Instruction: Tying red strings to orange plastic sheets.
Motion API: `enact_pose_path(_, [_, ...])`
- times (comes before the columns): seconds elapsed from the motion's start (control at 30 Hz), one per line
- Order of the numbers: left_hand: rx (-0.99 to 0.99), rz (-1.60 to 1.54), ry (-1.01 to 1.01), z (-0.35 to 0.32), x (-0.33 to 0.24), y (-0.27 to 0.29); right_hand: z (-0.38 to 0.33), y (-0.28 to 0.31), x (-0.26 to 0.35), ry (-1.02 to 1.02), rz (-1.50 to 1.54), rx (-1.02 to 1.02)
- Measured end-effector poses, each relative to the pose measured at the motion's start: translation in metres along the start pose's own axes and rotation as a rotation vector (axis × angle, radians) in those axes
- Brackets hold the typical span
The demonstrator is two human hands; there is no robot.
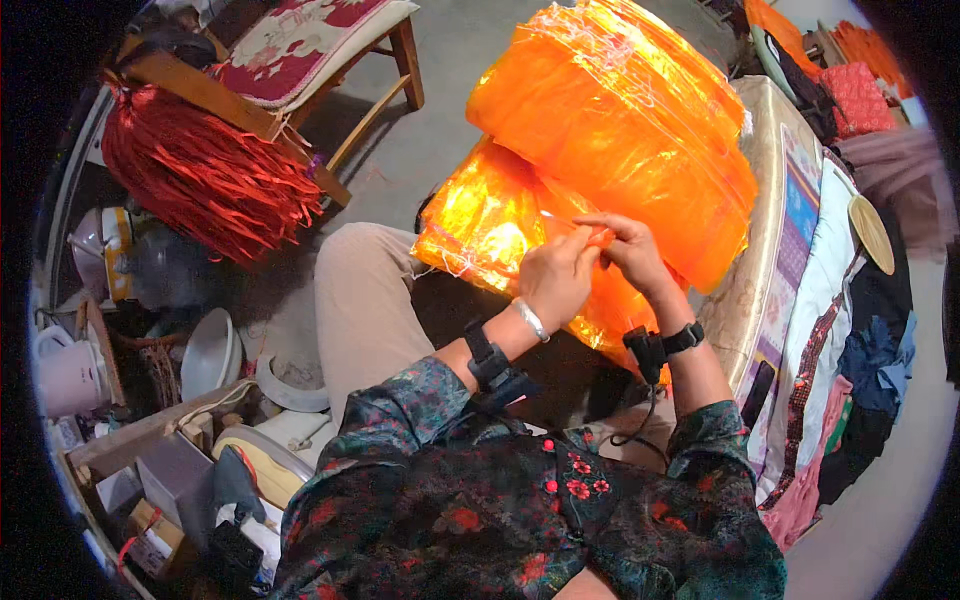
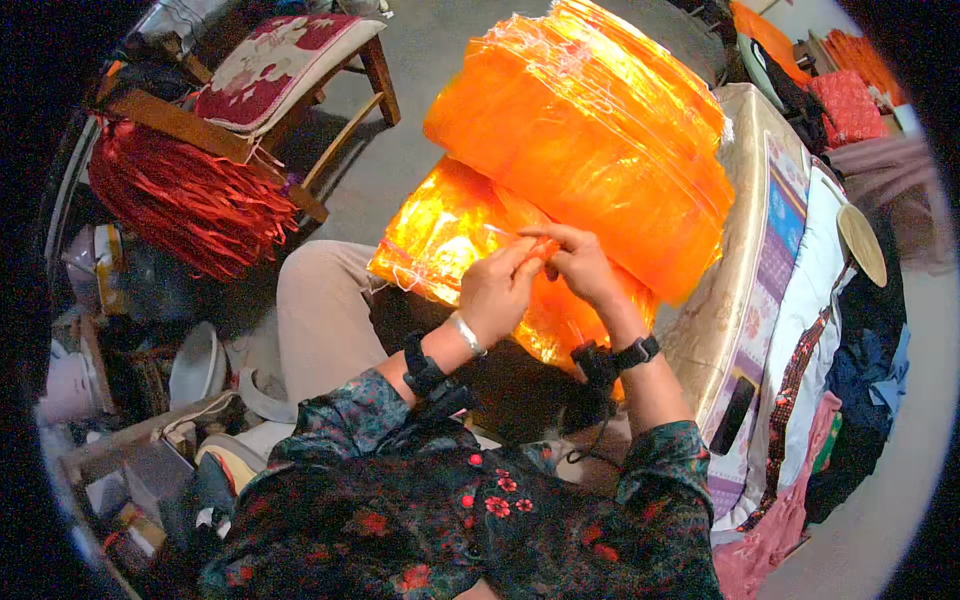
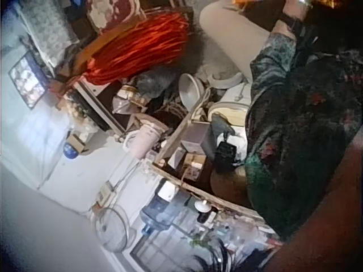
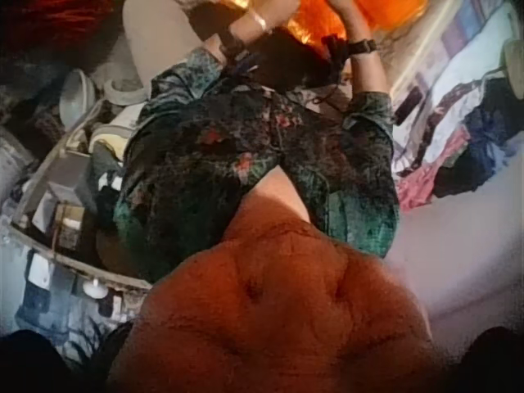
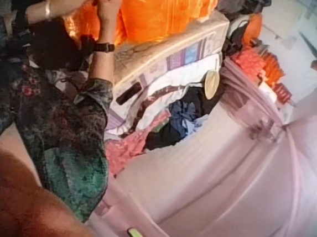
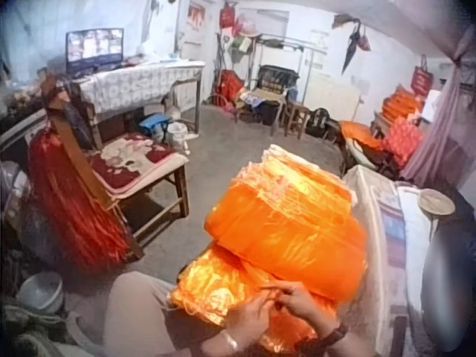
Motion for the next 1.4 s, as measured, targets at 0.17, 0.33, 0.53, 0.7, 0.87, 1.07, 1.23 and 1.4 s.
enact_pose_path(0.17, [0.045,0.124,0.229,-0.018,0.022,-0.004,0.012,0.017,0.013,-0.073,-0.038,0.054])
enact_pose_path(0.33, [-0.125,-0.515,0.593,-0.014,0.076,-0.003,0.008,0.018,0.025,-0.136,-0.153,0.205])
enact_pose_path(0.53, [-0.142,-0.886,0.736,-0.019,0.084,0.008,0.001,-0.01,0.044,-0.099,-0.598,0.301])
enact_pose_path(0.7, [-0.038,-0.538,0.42,-0.018,0.075,0.008,-0.003,-0.019,0.046,-0.155,-0.853,0.312])
enact_pose_path(0.87, [0.064,-0.144,0.006,-0.002,0.01,-0.004,0.001,-0.025,0.027,0.141,-0.665,0.174])
enact_pose_path(1.07, [-0.351,-0.137,0.092,-0.018,0.005,0.02,0.012,0.005,0.027,-0.241,-0.521,0.175])
enact_pose_path(1.23, [0.115,-0.582,0.896,-0.033,0.076,-0.041,0.021,0.018,0.037,-0.358,-0.642,0.206])
enact_pose_path(1.4, [-0.086,-0.636,0.954,-0.024,0.088,-0.022,0.033,-0.001,0.054,-0.132,-1.031,0.445])
Point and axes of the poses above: each hand's wrist, its own z-axis towards the middle knuckle, its own y-axis out of the back of the hand, x = y × z, the point moved 7 cm from there along z, towards the middle knuckle, and after that the axes turned 5 degrees about -x, right-handed, at the moved point
